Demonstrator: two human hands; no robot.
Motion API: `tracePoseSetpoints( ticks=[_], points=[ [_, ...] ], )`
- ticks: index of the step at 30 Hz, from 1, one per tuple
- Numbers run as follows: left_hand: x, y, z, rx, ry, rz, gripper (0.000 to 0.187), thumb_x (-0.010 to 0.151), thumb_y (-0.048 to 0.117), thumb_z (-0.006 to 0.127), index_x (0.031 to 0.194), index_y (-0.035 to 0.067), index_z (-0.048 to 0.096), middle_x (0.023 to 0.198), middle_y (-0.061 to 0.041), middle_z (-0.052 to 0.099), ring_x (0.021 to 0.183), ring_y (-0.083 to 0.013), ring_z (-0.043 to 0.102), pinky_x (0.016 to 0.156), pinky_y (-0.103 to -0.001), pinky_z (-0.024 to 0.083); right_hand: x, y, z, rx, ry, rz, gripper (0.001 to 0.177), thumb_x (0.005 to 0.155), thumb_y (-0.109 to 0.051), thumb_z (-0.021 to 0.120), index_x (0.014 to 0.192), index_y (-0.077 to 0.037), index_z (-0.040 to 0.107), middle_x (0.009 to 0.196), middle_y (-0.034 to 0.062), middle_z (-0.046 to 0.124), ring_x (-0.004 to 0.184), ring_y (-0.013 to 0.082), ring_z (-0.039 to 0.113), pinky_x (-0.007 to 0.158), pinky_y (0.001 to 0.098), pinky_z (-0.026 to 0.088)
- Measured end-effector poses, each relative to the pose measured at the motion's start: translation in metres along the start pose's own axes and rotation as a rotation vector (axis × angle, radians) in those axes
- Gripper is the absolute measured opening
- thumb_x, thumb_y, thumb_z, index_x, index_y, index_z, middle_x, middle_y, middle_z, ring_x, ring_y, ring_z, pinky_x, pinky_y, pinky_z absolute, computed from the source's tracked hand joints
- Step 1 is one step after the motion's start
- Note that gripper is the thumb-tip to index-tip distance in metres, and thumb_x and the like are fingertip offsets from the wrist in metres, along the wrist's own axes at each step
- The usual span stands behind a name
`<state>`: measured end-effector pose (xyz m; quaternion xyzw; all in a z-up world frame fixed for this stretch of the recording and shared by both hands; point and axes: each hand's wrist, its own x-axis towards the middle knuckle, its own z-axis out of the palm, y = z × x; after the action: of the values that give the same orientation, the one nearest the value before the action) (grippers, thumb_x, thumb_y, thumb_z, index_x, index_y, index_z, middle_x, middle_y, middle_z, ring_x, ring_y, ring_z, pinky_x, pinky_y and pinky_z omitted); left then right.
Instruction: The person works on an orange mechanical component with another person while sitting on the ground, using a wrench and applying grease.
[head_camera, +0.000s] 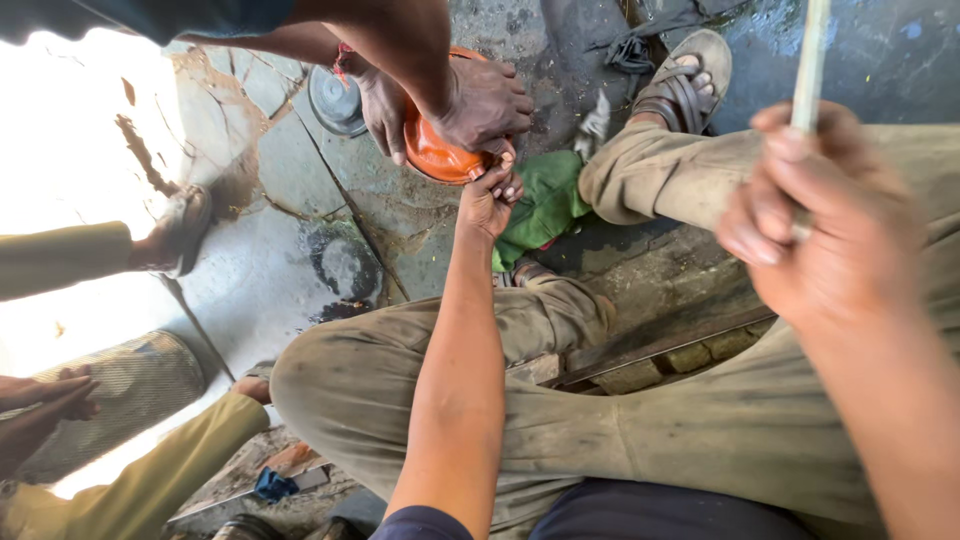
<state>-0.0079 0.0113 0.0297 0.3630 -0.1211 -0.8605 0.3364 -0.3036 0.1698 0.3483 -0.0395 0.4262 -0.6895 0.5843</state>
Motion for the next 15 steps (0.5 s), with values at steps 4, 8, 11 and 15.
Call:
tracePoseSetpoints(
  ticks=[4,8,11,15],
  points=[
    [0.001,0.001,0.006,0.013,0.009,-0.003,0.014,0.093,0.003,0.067,0.107,0.003,0.064,0.067,0.005,0.042,0.057,-0.0097,0.037,0.058,-0.028,0.031,0.052,0.027,0.013,0.032,-0.038,0.147,0.016,0.104,-0.009,0.055,0.111,-0.001,0.067,0.059,0.0029,0.048,0.053,0.0184,0.046,0.053,0.0327,0.037],
    [-0.005,-0.004,0.001,0.04,0.032,0.031,0.016,0.092,0.002,0.068,0.107,0.004,0.062,0.067,0.003,0.039,0.058,-0.0134,0.041,0.06,-0.031,0.033,0.09,0.049,0.013,0.151,0.079,0.217,0.028,0.093,-0.011,0.048,0.111,0.001,0.066,0.064,0.0076,0.056,0.056,0.0218,0.053,0.054,0.0353,0.043],
    [-0.005,-0.004,0.002,0.028,-0.035,0.095,0.018,0.096,-0.002,0.07,0.104,0.008,0.057,0.071,0.003,0.039,0.062,-0.015,0.042,0.064,-0.033,0.033,0.117,0.071,0.018,0.046,0.159,0.134,0.034,0.087,-0.006,0.046,0.115,-0.003,0.065,0.064,0.0074,0.056,0.05,0.019,0.05,0.048,0.0335,0.04],
    [-0.014,-0.006,0.004,0.026,0.037,0.04,0.017,0.093,-0.001,0.069,0.107,0.004,0.06,0.069,0.003,0.04,0.063,-0.0143,0.043,0.063,-0.032,0.034,0.144,0.102,0.012,-0.081,0.176,0.097,0.022,0.1,-0.009,0.05,0.119,-0.007,0.061,0.061,-0.001,0.044,0.045,0.009,0.038,0.039,0.026,0.029]
  ],
)
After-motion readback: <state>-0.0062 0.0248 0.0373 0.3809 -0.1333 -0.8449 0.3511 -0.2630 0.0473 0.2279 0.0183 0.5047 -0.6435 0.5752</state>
